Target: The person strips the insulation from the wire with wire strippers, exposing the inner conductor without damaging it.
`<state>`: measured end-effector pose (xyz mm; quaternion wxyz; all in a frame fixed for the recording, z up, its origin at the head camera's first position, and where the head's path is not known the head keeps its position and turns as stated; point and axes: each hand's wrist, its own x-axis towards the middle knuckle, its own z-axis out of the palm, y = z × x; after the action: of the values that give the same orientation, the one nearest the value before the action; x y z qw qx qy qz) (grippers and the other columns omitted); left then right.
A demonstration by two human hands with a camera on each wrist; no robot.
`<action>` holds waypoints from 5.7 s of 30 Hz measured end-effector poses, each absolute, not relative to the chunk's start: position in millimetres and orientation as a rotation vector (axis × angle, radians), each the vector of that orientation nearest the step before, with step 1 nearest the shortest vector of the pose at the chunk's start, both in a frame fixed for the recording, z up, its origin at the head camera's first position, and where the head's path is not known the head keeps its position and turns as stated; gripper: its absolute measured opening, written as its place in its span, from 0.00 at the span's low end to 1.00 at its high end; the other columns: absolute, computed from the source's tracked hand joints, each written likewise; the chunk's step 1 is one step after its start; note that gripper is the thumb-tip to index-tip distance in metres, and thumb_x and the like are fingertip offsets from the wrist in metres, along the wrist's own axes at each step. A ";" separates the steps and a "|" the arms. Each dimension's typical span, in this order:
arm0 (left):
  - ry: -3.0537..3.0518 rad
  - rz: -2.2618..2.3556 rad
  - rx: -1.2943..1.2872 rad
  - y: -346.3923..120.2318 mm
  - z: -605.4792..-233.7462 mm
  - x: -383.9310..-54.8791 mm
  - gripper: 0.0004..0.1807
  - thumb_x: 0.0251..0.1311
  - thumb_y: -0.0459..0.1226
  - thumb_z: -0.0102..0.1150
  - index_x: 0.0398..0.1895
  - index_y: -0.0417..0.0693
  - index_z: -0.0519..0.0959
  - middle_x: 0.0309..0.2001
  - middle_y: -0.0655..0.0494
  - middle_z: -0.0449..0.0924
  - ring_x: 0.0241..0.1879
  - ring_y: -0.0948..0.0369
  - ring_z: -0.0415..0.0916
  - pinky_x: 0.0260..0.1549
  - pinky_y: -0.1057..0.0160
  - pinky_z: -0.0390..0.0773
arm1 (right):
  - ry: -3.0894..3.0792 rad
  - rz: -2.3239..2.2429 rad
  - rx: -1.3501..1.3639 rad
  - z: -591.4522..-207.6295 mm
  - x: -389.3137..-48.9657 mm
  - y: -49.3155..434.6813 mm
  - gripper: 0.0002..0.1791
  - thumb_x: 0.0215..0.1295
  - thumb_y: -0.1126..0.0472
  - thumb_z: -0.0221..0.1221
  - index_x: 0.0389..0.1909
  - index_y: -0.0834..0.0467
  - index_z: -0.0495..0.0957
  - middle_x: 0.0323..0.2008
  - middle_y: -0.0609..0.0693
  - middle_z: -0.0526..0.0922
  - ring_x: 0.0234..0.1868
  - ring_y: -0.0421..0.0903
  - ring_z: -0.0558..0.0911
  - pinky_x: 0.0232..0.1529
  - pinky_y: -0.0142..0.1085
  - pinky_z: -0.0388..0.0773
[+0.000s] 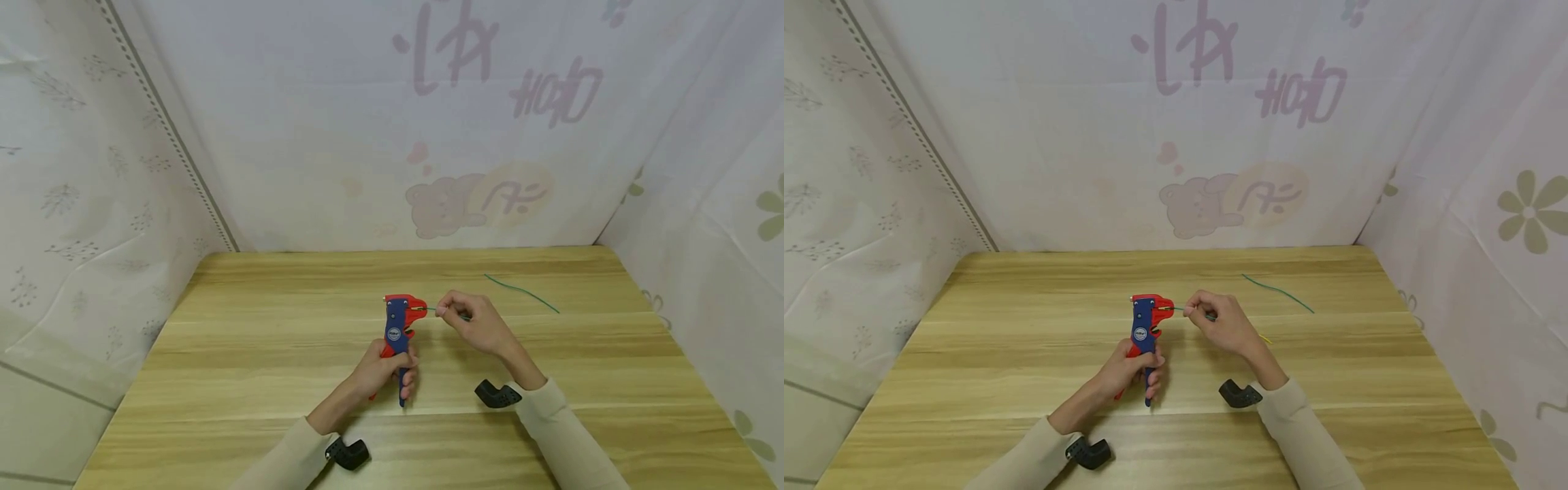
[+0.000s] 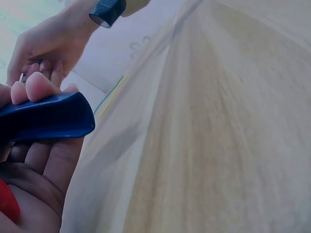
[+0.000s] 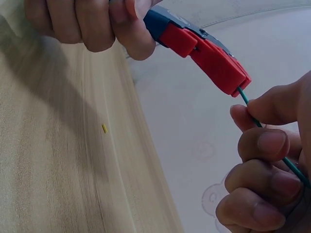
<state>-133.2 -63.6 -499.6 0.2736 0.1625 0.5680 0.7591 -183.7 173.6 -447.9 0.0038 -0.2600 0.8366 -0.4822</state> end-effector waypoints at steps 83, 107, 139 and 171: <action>1.633 2.088 0.215 -93.0 -502.5 -156.6 0.15 0.72 0.34 0.55 0.51 0.27 0.68 0.27 0.54 0.85 0.27 0.56 0.87 0.40 0.53 0.89 | 2.698 -1.464 -0.547 -451.4 -194.5 194.1 0.10 0.75 0.52 0.60 0.45 0.52 0.85 0.39 0.58 0.87 0.32 0.47 0.78 0.29 0.32 0.76; 1.526 2.132 0.257 -109.5 -512.5 -166.2 0.06 0.71 0.33 0.55 0.43 0.38 0.71 0.29 0.53 0.85 0.30 0.56 0.87 0.41 0.54 0.89 | 2.821 -1.198 -0.365 -463.4 -205.3 236.6 0.12 0.74 0.55 0.62 0.50 0.57 0.85 0.40 0.50 0.85 0.41 0.47 0.80 0.34 0.34 0.76; 1.517 2.120 0.284 -109.3 -511.2 -167.4 0.07 0.71 0.31 0.54 0.44 0.34 0.70 0.28 0.52 0.85 0.29 0.56 0.88 0.40 0.54 0.89 | 2.822 -0.918 -0.214 -471.3 -211.7 273.2 0.06 0.68 0.57 0.65 0.40 0.51 0.90 0.38 0.50 0.90 0.40 0.46 0.85 0.40 0.40 0.82; 1.506 2.111 0.265 -109.0 -512.0 -166.9 0.11 0.73 0.30 0.50 0.48 0.27 0.67 0.29 0.52 0.86 0.30 0.56 0.88 0.42 0.54 0.89 | 2.925 -1.045 -0.286 -468.7 -215.1 282.5 0.16 0.69 0.59 0.64 0.54 0.63 0.83 0.45 0.59 0.88 0.44 0.54 0.85 0.46 0.44 0.82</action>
<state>-166.9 -109.0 -512.0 0.2643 0.0981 0.5573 0.7810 -215.1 282.5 -468.7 0.0113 -0.0916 0.9377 -0.3350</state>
